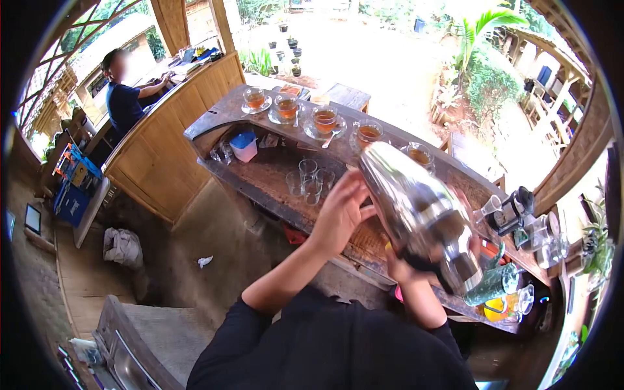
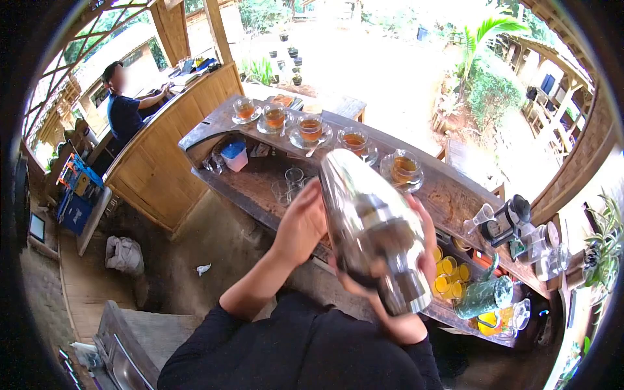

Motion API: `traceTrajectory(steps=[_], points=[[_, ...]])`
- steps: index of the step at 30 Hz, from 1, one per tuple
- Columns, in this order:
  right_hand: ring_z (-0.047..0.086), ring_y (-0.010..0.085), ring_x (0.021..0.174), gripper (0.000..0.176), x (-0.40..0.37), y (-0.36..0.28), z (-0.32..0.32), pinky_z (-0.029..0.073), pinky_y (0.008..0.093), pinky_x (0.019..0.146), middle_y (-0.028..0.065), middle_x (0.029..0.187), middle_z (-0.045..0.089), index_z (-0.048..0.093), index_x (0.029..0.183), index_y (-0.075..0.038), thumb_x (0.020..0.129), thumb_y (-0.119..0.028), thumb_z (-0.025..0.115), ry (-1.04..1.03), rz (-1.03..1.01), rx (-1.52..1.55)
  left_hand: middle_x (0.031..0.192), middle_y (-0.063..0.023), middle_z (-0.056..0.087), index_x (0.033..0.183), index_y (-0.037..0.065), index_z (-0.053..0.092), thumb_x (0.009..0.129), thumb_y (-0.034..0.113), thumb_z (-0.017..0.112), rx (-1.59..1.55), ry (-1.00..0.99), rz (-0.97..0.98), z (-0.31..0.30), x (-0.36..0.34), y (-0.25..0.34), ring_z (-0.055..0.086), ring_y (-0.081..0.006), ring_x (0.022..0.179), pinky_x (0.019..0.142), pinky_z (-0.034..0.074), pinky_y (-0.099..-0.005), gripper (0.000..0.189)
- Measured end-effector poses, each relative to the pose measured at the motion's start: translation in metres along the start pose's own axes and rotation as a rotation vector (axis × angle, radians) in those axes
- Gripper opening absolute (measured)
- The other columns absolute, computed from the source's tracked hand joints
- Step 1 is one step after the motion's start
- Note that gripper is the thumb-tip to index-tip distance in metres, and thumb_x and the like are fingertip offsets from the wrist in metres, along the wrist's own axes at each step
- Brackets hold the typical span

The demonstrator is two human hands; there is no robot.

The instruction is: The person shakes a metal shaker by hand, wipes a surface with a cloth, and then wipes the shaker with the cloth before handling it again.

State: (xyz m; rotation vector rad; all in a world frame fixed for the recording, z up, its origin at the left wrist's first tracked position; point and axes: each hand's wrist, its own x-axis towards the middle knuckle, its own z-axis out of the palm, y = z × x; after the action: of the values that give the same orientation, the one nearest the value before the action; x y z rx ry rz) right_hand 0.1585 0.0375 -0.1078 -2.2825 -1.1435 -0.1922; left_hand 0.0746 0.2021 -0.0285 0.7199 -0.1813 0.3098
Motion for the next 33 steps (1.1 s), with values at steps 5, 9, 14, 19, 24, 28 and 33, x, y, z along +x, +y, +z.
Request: traceTrajectory(steps=[5, 9, 14, 19, 24, 28, 33], points=[[0.042, 0.0295, 0.125, 0.098, 0.031, -0.064, -0.039, 0.034, 0.042, 0.106, 0.0182, 0.136, 0.039, 0.026, 0.14, 0.0, 0.066, -0.025, 0.085, 0.695, -0.189, 0.419, 0.128, -0.0017, 0.05, 0.134, 0.013, 0.037, 0.097, 0.025, 0.047, 0.017, 0.222, 0.04, -0.034, 0.004, -0.021, 0.048, -0.0116, 0.119, 0.093, 0.044, -0.0358, 0.04], [0.049, 0.0134, 0.107, 0.075, 0.043, -0.07, -0.032, 0.039, 0.0264, 0.092, 0.0047, 0.128, 0.042, 0.027, 0.141, -0.008, 0.08, -0.003, 0.071, 0.88, 0.086, 1.051, 0.118, -0.0055, 0.057, 0.136, 0.006, 0.042, 0.096, 0.015, 0.054, 0.321, 0.311, 0.207, -0.049, -0.011, -0.041, 0.056, -0.0152, 0.107, 0.092, 0.048, -0.0332, 0.043], [0.046, 0.0095, 0.101, 0.046, 0.033, -0.059, -0.041, 0.04, 0.0318, 0.081, -0.0008, 0.119, 0.049, 0.036, 0.135, -0.017, 0.093, -0.013, 0.055, 0.557, 0.388, 1.631, 0.13, -0.01, 0.05, 0.136, -0.002, 0.041, 0.09, 0.004, 0.06, 0.537, 0.32, 0.458, -0.052, -0.013, -0.037, 0.047, -0.0163, 0.121, 0.096, 0.043, -0.0292, 0.05], [0.043, 0.0153, 0.107, 0.054, 0.016, -0.058, -0.013, 0.041, 0.0404, 0.088, 0.0054, 0.126, 0.042, 0.03, 0.141, -0.017, 0.093, -0.01, 0.052, 0.485, 0.091, 1.38, 0.124, -0.0087, 0.054, 0.134, -0.001, 0.044, 0.092, 0.007, 0.059, 0.571, 0.356, 0.517, -0.05, -0.015, -0.011, 0.052, -0.0142, 0.114, 0.093, 0.045, -0.028, 0.045], [0.031, 0.0236, 0.123, 0.097, 0.01, -0.068, -0.005, 0.031, 0.0393, 0.1, 0.0135, 0.139, 0.021, -0.002, 0.147, -0.018, 0.078, 0.01, 0.061, 0.485, -0.242, 0.855, 0.099, -0.0007, 0.064, 0.114, 0.002, 0.058, 0.093, 0.019, 0.061, 0.278, 0.537, 0.338, -0.075, -0.021, -0.014, 0.059, -0.0068, 0.087, 0.078, 0.049, -0.0242, 0.027], [0.017, 0.027, 0.137, 0.105, 0.006, -0.071, 0.011, 0.018, 0.0438, 0.11, 0.0158, 0.149, 0.014, 0.0, 0.147, -0.013, 0.072, 0.006, 0.071, 0.508, -0.283, 0.921, 0.091, -0.0002, 0.063, 0.107, 0.002, 0.059, 0.094, 0.026, 0.06, 0.186, 0.489, 0.306, -0.07, -0.022, -0.012, 0.059, -0.0059, 0.08, 0.073, 0.049, -0.0229, 0.026], [0.019, 0.0253, 0.139, 0.096, -0.01, -0.061, 0.013, 0.022, 0.0418, 0.111, 0.0181, 0.154, 0.005, 0.006, 0.146, -0.004, 0.074, 0.006, 0.07, 0.612, -0.322, 0.696, 0.101, -0.0025, 0.062, 0.112, 0.002, 0.057, 0.094, 0.023, 0.061, 0.205, 0.471, 0.341, -0.06, -0.033, 0.0, 0.058, -0.0077, 0.092, 0.087, 0.046, -0.027, 0.029]])
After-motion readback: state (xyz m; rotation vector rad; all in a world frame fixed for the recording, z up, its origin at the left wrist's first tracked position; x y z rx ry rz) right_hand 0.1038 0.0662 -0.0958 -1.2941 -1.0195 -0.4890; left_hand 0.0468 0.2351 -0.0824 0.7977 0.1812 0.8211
